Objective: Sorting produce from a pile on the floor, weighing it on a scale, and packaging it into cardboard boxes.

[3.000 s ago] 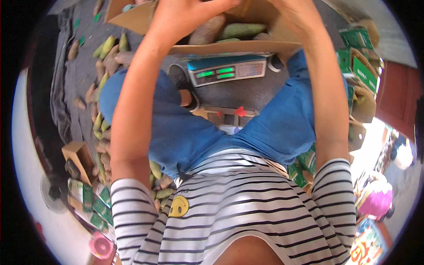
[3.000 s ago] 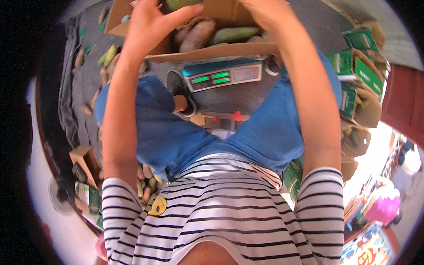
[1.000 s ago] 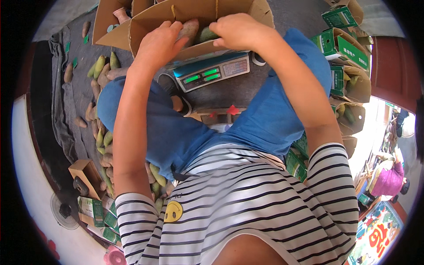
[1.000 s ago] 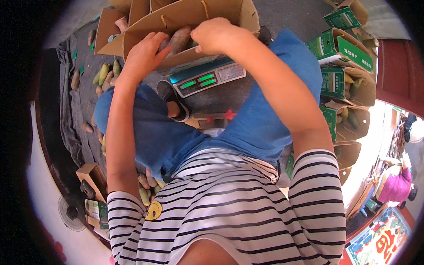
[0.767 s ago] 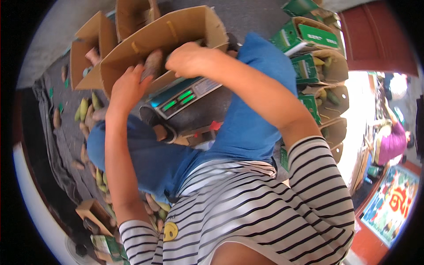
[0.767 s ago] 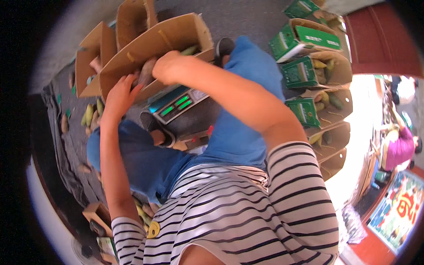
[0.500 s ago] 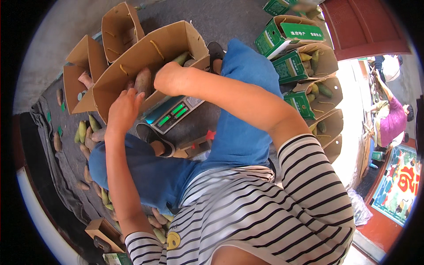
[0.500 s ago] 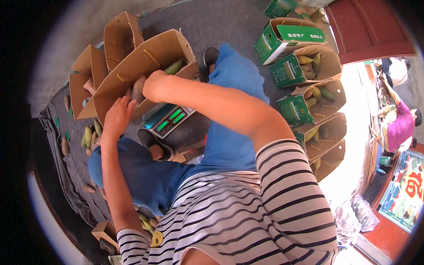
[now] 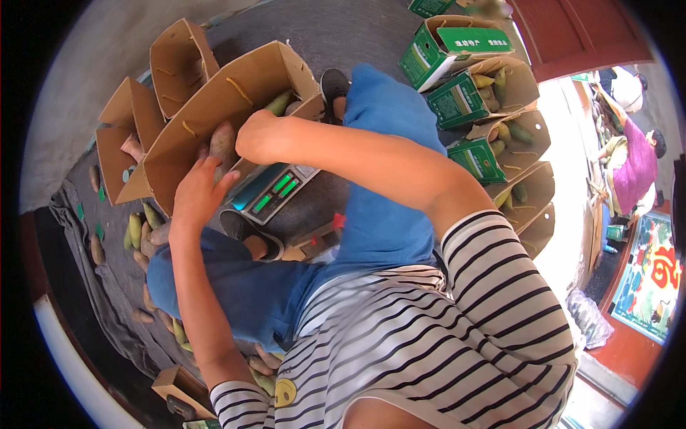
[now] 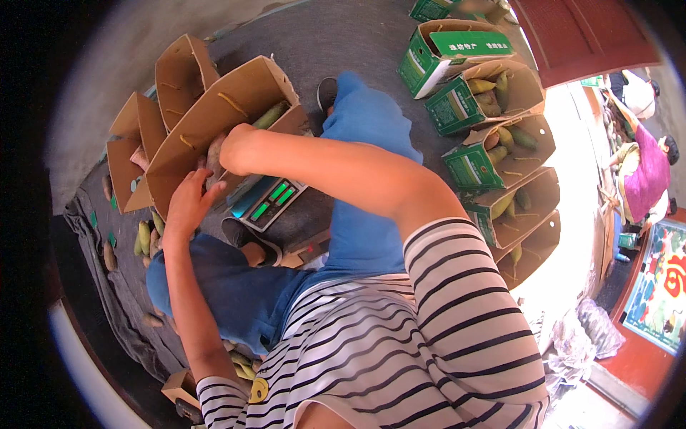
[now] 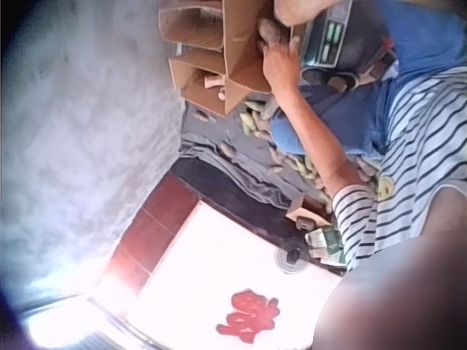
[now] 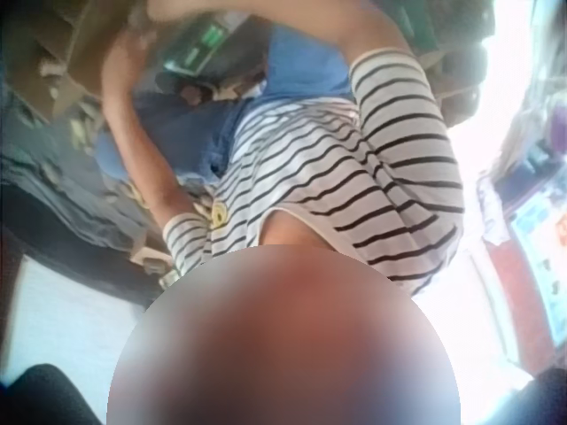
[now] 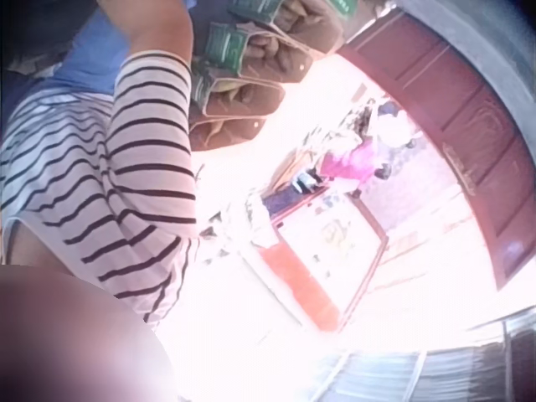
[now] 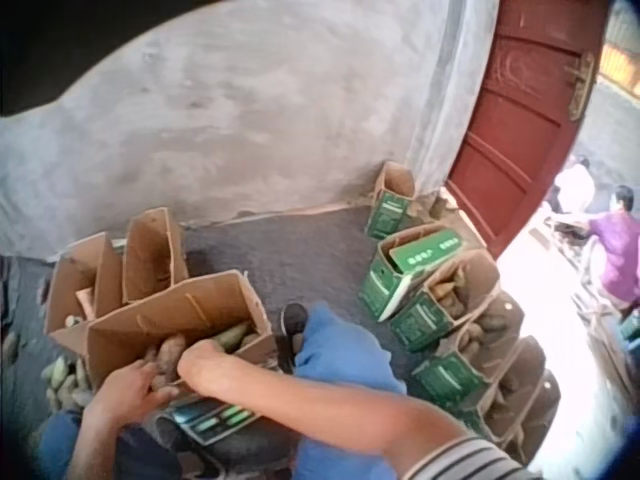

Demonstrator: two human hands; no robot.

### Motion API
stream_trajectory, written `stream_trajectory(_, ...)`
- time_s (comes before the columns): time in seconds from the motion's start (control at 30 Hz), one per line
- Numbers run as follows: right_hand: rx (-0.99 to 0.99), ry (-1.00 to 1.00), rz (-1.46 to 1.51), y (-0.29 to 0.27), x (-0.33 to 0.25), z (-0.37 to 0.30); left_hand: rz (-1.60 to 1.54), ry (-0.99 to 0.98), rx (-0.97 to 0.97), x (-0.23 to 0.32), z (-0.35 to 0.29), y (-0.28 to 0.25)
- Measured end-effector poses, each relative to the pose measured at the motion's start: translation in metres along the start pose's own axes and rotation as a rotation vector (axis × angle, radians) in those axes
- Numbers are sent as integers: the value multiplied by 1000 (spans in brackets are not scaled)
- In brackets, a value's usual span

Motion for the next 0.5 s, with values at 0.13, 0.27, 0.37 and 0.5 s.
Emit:
stream_trajectory(0.13, -21, 16, -19, 0, -1, 1, 57, 18, -24, -8, -3, 8)
stream_trajectory(0.27, -13, 23, -21, -1, 0, 1, 55, 18, -64, -14, -3, 16)
stream_trajectory(0.37, 7, 8, 1, -2, 1, 2, 60, 13, -87, -14, -2, 19)
stream_trajectory(0.5, -34, 35, -6, -1, 2, 2, 82, 10, -127, -16, -2, 26)
Point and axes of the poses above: each hand's wrist, its own z-axis towards the middle knuckle, its own y-axis out of the palm, x = y × z, the point moved 10 cm from there along z, towards the middle knuckle, and after that the axes turned 3 degrees about x, right-handed, at the moved point
